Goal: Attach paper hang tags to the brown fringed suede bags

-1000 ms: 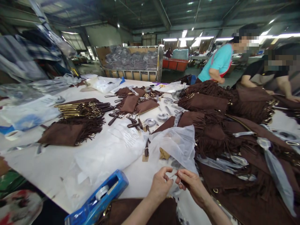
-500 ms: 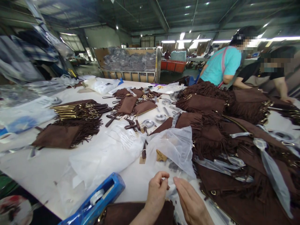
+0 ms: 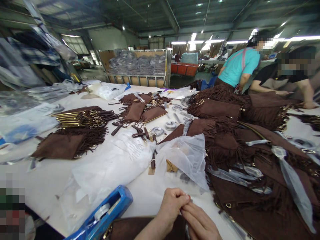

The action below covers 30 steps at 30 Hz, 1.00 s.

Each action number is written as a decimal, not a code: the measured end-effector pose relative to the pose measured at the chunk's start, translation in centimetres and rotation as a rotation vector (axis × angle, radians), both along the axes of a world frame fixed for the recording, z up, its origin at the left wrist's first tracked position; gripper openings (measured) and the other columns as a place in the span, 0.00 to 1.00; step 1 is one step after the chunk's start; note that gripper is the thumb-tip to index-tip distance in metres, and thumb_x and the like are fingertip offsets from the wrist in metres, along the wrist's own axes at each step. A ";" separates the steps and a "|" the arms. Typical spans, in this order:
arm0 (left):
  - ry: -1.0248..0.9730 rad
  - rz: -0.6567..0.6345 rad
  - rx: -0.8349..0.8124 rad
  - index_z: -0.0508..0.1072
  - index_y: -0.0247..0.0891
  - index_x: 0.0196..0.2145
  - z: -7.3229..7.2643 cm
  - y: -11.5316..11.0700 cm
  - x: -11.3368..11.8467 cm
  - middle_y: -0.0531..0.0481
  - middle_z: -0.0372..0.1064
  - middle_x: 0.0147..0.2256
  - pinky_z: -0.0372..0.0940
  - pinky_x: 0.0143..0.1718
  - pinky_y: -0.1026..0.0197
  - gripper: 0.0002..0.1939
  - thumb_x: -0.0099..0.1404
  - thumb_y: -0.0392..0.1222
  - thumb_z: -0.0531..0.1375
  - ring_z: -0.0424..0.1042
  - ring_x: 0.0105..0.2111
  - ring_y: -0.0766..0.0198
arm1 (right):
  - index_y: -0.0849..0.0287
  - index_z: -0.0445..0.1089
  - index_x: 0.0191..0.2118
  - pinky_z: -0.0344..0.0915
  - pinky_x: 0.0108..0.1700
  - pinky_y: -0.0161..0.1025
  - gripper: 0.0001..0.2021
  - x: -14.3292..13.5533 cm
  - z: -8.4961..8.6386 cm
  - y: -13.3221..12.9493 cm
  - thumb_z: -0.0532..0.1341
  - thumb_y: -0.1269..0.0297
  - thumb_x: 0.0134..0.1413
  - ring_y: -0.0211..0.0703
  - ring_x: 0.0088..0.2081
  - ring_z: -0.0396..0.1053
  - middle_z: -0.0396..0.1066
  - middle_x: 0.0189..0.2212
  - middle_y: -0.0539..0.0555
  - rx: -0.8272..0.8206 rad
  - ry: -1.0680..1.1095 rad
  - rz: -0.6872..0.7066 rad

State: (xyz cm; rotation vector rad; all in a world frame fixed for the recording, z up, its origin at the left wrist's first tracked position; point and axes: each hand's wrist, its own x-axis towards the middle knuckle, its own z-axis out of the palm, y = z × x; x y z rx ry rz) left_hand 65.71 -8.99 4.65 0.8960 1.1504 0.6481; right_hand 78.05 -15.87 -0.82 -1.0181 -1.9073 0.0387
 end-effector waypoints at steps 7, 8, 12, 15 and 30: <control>0.105 -0.074 0.213 0.76 0.37 0.20 1.7 0.8 -0.5 0.43 0.61 0.52 0.62 0.41 0.55 0.10 0.45 0.47 0.61 0.66 0.42 0.54 | 0.55 0.63 0.49 0.67 0.27 0.37 0.24 -2.8 2.8 0.6 0.64 0.56 0.46 0.39 0.25 0.69 0.73 0.39 0.57 -0.901 1.157 -0.095; 0.097 -0.092 0.194 0.75 0.36 0.20 2.0 0.9 -0.5 0.43 0.58 0.55 0.63 0.39 0.55 0.11 0.45 0.48 0.61 0.67 0.41 0.54 | 0.56 0.65 0.47 0.66 0.26 0.36 0.23 -2.9 3.2 1.0 0.65 0.55 0.44 0.39 0.25 0.69 0.74 0.35 0.55 -0.961 1.247 -0.028; 0.027 -0.091 0.237 0.76 0.36 0.28 1.6 1.1 -0.9 0.43 0.67 0.46 0.61 0.44 0.57 0.14 0.51 0.50 0.58 0.66 0.44 0.55 | 0.59 0.72 0.33 0.67 0.31 0.37 0.15 -1.1 3.8 1.4 0.66 0.53 0.42 0.41 0.26 0.70 0.72 0.23 0.51 -1.067 1.141 -0.065; 0.287 -0.226 0.306 0.73 0.35 0.33 -1.2 0.1 -1.7 0.45 0.71 0.34 0.60 0.42 0.58 0.14 0.57 0.45 0.52 0.67 0.38 0.58 | 0.59 0.73 0.32 0.69 0.34 0.40 0.19 2.0 3.5 0.4 0.66 0.48 0.39 0.44 0.27 0.71 0.73 0.24 0.53 -0.988 1.005 -0.323; 0.688 -0.456 0.234 0.73 0.39 0.26 -4.9 -3.5 -2.6 0.55 0.69 0.26 0.56 0.32 0.65 0.05 0.46 0.39 0.60 0.66 0.31 0.63 | 0.54 0.72 0.40 0.69 0.43 0.40 0.14 -1.9 -1.0 -1.7 0.54 0.56 0.56 0.46 0.39 0.73 0.75 0.38 0.55 -0.735 0.401 -0.225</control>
